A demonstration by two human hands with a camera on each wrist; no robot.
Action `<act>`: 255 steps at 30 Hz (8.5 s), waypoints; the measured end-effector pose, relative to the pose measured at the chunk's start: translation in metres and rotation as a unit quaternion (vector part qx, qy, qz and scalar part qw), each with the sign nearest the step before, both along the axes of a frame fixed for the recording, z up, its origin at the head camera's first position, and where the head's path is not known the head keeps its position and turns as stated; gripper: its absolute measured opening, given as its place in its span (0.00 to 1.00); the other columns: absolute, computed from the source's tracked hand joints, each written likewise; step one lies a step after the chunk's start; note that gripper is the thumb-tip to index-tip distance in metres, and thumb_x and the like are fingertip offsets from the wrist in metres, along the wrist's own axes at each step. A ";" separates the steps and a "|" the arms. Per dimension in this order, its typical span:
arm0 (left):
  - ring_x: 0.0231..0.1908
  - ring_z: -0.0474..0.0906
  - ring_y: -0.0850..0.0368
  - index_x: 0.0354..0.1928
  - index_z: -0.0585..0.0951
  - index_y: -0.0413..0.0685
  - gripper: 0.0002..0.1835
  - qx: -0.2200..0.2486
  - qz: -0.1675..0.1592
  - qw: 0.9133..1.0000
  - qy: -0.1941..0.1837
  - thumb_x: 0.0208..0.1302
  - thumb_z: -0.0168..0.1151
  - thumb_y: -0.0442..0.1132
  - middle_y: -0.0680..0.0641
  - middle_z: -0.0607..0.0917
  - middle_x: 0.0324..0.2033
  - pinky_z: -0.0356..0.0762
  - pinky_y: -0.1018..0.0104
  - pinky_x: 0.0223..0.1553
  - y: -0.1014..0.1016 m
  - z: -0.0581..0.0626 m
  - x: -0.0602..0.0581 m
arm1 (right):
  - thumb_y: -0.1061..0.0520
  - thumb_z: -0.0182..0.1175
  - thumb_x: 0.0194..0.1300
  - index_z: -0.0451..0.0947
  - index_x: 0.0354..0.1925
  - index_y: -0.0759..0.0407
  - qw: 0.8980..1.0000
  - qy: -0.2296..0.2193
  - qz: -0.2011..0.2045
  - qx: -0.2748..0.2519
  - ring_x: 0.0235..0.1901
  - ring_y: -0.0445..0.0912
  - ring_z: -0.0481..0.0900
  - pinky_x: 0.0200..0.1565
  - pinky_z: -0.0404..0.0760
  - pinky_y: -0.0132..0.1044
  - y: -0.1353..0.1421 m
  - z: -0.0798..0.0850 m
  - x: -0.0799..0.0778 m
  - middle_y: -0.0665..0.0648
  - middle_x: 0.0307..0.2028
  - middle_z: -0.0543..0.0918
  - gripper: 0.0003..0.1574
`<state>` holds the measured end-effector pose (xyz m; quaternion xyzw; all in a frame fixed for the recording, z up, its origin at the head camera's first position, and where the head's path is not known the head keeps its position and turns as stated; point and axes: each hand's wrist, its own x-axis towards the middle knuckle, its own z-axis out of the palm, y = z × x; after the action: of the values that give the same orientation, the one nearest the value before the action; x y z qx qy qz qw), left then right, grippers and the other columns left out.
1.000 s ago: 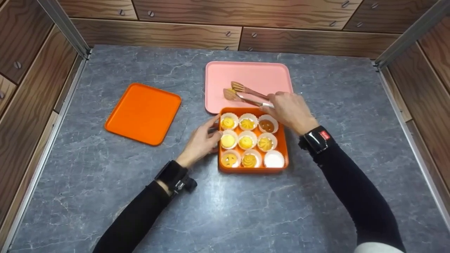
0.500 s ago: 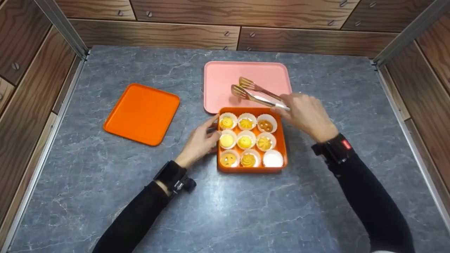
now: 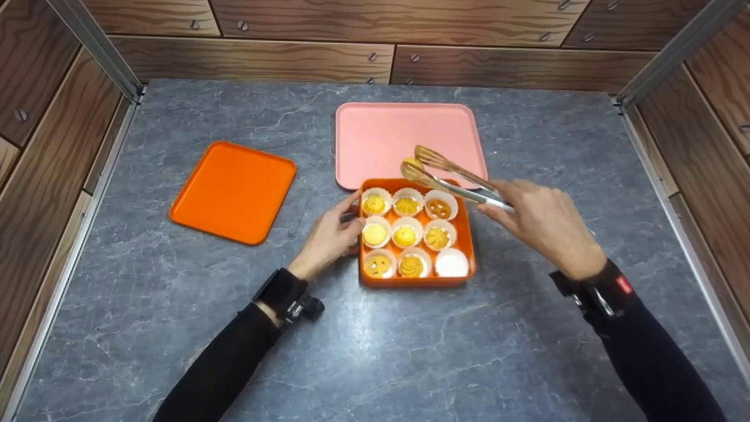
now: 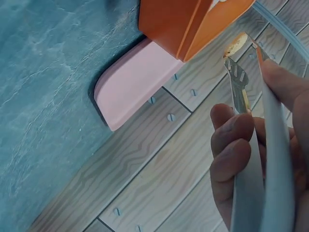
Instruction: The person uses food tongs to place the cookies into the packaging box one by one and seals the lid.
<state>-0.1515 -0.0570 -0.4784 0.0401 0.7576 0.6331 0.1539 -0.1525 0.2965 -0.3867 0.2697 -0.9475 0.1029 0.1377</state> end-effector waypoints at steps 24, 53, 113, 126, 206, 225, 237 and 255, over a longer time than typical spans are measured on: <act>0.49 0.86 0.50 0.81 0.62 0.57 0.36 0.006 0.005 1.000 0.007 0.73 0.58 0.37 0.41 0.76 0.65 0.91 0.55 0.33 0.000 -0.001 0.001 | 0.46 0.75 0.61 0.81 0.43 0.59 0.999 0.013 0.019 0.040 0.17 0.39 0.65 0.15 0.70 0.33 0.031 0.008 0.062 0.50 0.25 0.76 0.22; 0.53 0.84 0.48 0.81 0.62 0.58 0.36 0.018 0.004 1.000 0.004 0.74 0.57 0.36 0.40 0.75 0.64 0.91 0.54 0.34 0.000 -0.001 0.002 | 0.42 0.76 0.59 0.88 0.50 0.57 0.993 -0.045 0.068 0.081 0.17 0.31 0.62 0.16 0.68 0.29 0.062 0.035 0.083 0.44 0.26 0.79 0.26; 0.43 0.86 0.49 0.81 0.62 0.55 0.36 -0.013 0.002 1.000 0.026 0.74 0.57 0.37 0.40 0.77 0.63 0.88 0.56 0.28 0.001 -0.001 0.002 | 0.39 0.78 0.56 0.84 0.34 0.55 0.963 -0.116 0.054 0.236 0.15 0.40 0.67 0.13 0.70 0.38 0.009 0.077 0.074 0.48 0.21 0.78 0.23; 0.42 0.85 0.51 0.81 0.62 0.57 0.36 -0.024 0.001 0.999 0.024 0.74 0.58 0.37 0.41 0.77 0.64 0.88 0.54 0.29 0.001 0.000 0.002 | 0.39 0.78 0.55 0.84 0.33 0.55 0.964 -0.108 0.052 0.237 0.14 0.40 0.66 0.12 0.70 0.38 0.007 0.080 0.075 0.48 0.20 0.77 0.23; 0.48 0.85 0.49 0.81 0.62 0.56 0.35 -0.012 0.005 1.000 0.024 0.74 0.58 0.37 0.40 0.76 0.64 0.90 0.58 0.31 0.000 -0.002 0.002 | 0.38 0.57 0.76 0.69 0.52 0.78 0.960 -0.099 -0.259 -0.025 0.28 0.77 0.77 0.23 0.74 0.70 0.085 -0.042 -0.031 0.77 0.32 0.76 0.39; 0.47 0.86 0.49 0.81 0.63 0.55 0.35 -0.008 0.006 1.000 0.027 0.74 0.57 0.36 0.40 0.77 0.64 0.90 0.56 0.30 0.000 -0.003 0.004 | 0.35 0.56 0.75 0.68 0.40 0.73 0.946 -0.177 -0.269 0.045 0.33 0.82 0.77 0.27 0.75 0.72 0.101 -0.053 -0.034 0.85 0.35 0.77 0.39; 0.42 0.86 0.51 0.81 0.61 0.55 0.36 -0.013 -0.001 1.000 0.022 0.74 0.57 0.37 0.41 0.76 0.64 0.89 0.55 0.29 0.001 -0.001 0.004 | 0.36 0.63 0.71 0.70 0.34 0.70 0.942 -0.208 -0.254 0.066 0.27 0.73 0.79 0.24 0.77 0.65 0.109 -0.062 -0.037 0.75 0.27 0.77 0.36; 0.45 0.85 0.52 0.81 0.62 0.55 0.35 -0.032 0.000 0.999 0.028 0.74 0.57 0.37 0.41 0.76 0.64 0.89 0.55 0.32 0.001 0.003 -0.001 | 0.26 0.60 0.66 0.72 0.28 0.65 0.927 -0.258 -0.267 0.056 0.29 0.66 0.78 0.28 0.76 0.63 0.115 -0.060 -0.043 0.71 0.29 0.78 0.42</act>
<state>-0.1528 -0.0560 -0.4751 0.0522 0.7815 0.6072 0.1339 -0.1956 0.4119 -0.4468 -0.0215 -0.9914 0.0749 -0.1049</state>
